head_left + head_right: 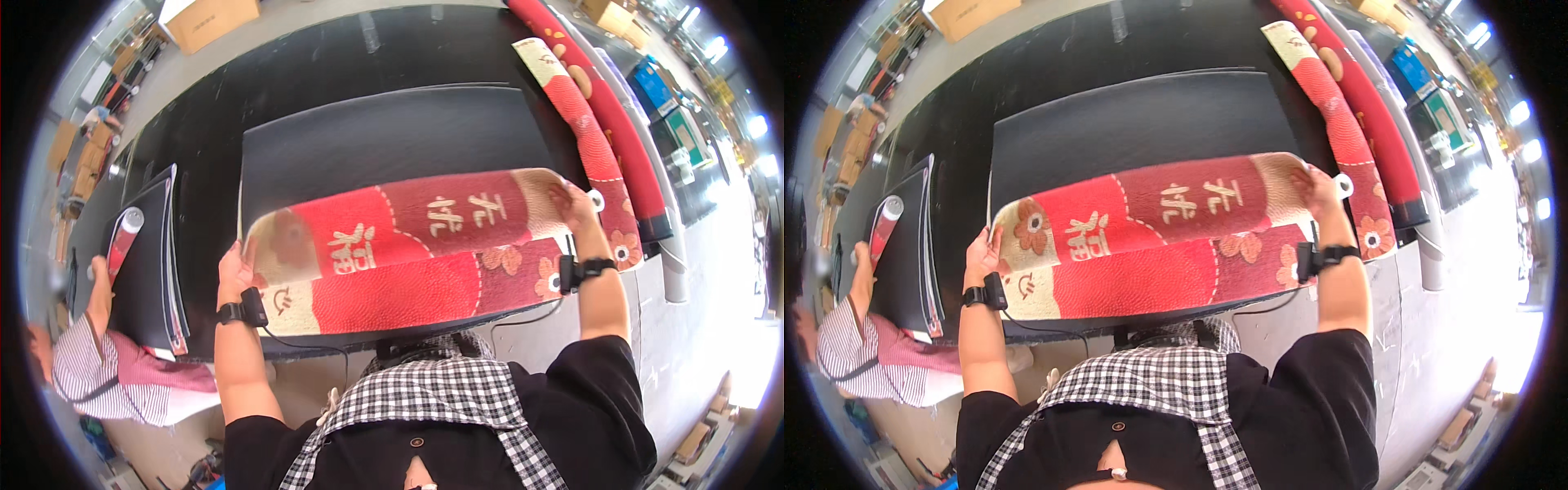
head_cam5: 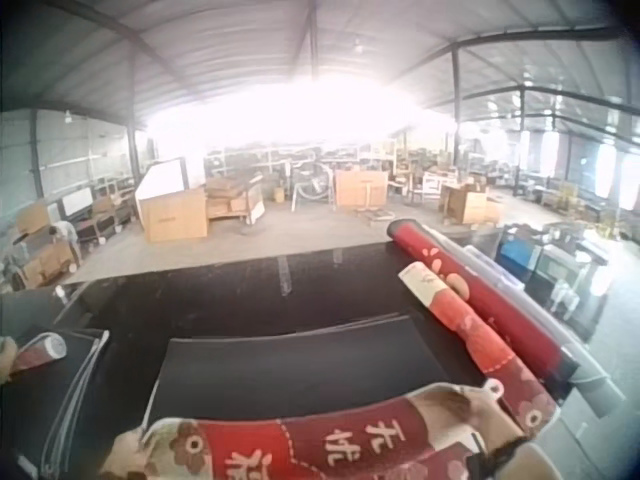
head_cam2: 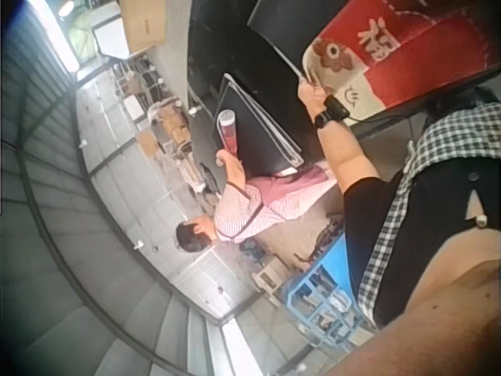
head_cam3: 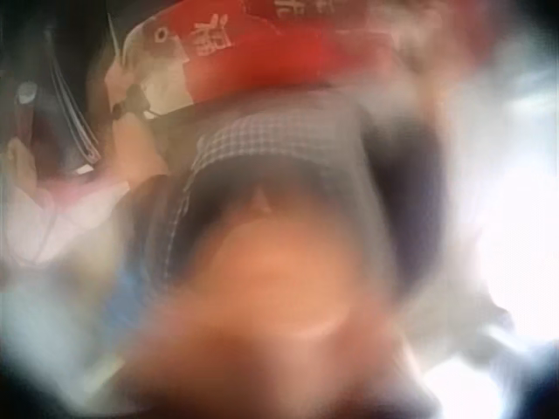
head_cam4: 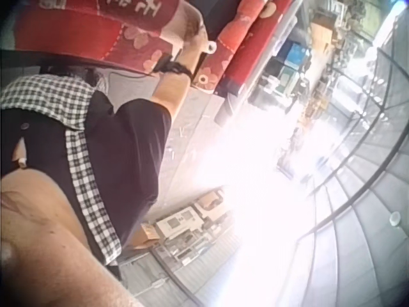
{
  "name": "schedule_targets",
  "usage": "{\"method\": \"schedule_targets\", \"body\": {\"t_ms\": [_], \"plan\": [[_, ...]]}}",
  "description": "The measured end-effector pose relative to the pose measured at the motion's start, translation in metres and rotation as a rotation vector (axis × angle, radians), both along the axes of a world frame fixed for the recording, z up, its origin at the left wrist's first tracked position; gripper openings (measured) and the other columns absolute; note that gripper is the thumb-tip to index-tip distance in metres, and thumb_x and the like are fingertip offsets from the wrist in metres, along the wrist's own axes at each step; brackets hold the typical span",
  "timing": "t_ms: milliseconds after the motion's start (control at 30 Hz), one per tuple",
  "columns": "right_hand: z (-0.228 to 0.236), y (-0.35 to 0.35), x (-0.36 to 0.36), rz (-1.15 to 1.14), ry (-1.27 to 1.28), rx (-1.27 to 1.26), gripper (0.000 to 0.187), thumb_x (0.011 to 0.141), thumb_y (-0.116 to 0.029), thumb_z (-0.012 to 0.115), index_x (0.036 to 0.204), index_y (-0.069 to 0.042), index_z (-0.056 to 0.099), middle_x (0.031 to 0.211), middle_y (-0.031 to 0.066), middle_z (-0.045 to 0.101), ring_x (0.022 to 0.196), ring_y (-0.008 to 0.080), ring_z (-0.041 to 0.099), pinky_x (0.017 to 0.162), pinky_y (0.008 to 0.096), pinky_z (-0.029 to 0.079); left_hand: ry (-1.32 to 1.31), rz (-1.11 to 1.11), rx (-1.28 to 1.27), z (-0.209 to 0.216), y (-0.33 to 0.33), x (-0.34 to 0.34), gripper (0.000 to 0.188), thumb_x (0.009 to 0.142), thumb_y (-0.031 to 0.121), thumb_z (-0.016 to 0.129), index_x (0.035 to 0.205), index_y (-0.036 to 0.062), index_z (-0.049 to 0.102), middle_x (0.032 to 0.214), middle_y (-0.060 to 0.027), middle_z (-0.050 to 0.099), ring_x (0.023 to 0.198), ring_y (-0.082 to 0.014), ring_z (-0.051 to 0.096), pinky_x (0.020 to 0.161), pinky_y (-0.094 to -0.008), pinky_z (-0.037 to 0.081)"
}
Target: Rolling up printed floor mats and securing them with tape.
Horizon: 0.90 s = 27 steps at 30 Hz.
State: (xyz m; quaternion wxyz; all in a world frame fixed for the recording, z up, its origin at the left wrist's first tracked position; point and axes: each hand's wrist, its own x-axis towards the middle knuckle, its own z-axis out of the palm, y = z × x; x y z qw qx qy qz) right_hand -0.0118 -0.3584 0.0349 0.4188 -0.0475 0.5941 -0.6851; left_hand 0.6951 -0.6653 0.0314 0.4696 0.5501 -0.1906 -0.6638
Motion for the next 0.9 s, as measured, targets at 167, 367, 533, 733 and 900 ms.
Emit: {"method": "schedule_targets", "body": {"t_ms": [167, 367, 533, 733, 900], "plan": [[-0.014, -0.016, 0.03, -0.011, 0.287, 0.213, 0.06, 0.094, -0.005, 0.059, 0.145, 0.002, 0.03, 0.114, 0.0153, 0.066, 0.092, 0.0185, 0.067, 0.074, 0.0246, 0.056, -0.144, -0.06, -0.157, -0.03, -0.004, -0.008, 0.034, 0.102, 0.022, 0.049, 0.116, -0.0088, 0.052, 0.112, -0.0192, 0.063, 0.104, -0.0259, 0.065, 0.091, -0.0288, 0.056], [-0.018, -0.015, 0.063, 0.3, 1.324, 0.442, 0.061, 0.086, -0.021, 0.068, 0.14, -0.006, 0.045, 0.13, 0.0177, 0.058, 0.119, 0.0338, 0.056, 0.103, 0.0412, 0.043, -0.431, -0.171, -0.316, -0.005, 0.011, -0.061, 0.046, 0.099, 0.034, 0.056, 0.12, -0.0062, 0.053, 0.12, -0.0185, 0.06, 0.109, -0.0259, 0.061, 0.094, -0.0349, 0.05], [0.026, -0.018, 0.145, 0.373, 1.431, 0.676, 0.057, 0.093, -0.041, 0.053, 0.138, -0.007, 0.05, 0.151, 0.0175, 0.036, 0.143, 0.0375, 0.026, 0.117, 0.0491, 0.021, -1.424, -0.794, -1.354, 0.05, 0.116, -0.203, 0.066, 0.089, 0.041, 0.061, 0.14, 0.0021, 0.045, 0.146, -0.0225, 0.041, 0.136, -0.0414, 0.036, 0.112, -0.0544, 0.026], [-0.008, -0.04, 0.228, 0.662, 1.739, 0.551, 0.08, 0.091, -0.061, 0.044, 0.15, -0.01, 0.032, 0.158, 0.0145, 0.026, 0.147, 0.0337, 0.019, 0.12, 0.0472, 0.012, -1.4, -1.11, -1.288, 0.002, 0.156, -0.258, 0.068, 0.088, 0.048, 0.057, 0.147, 0.0193, 0.041, 0.158, -0.0195, 0.023, 0.145, -0.0431, 0.017, 0.116, -0.0608, 0.011], [0.002, -0.037, 0.229, 0.655, 1.659, 0.536, 0.078, 0.092, -0.058, 0.046, 0.151, -0.009, 0.031, 0.159, 0.0149, 0.023, 0.148, 0.0348, 0.017, 0.12, 0.0472, 0.011, -1.422, -1.237, -1.162, 0.015, 0.153, -0.258, 0.071, 0.088, 0.049, 0.056, 0.15, 0.0199, 0.036, 0.159, -0.0186, 0.018, 0.147, -0.0421, 0.013, 0.116, -0.06, 0.01]]}}
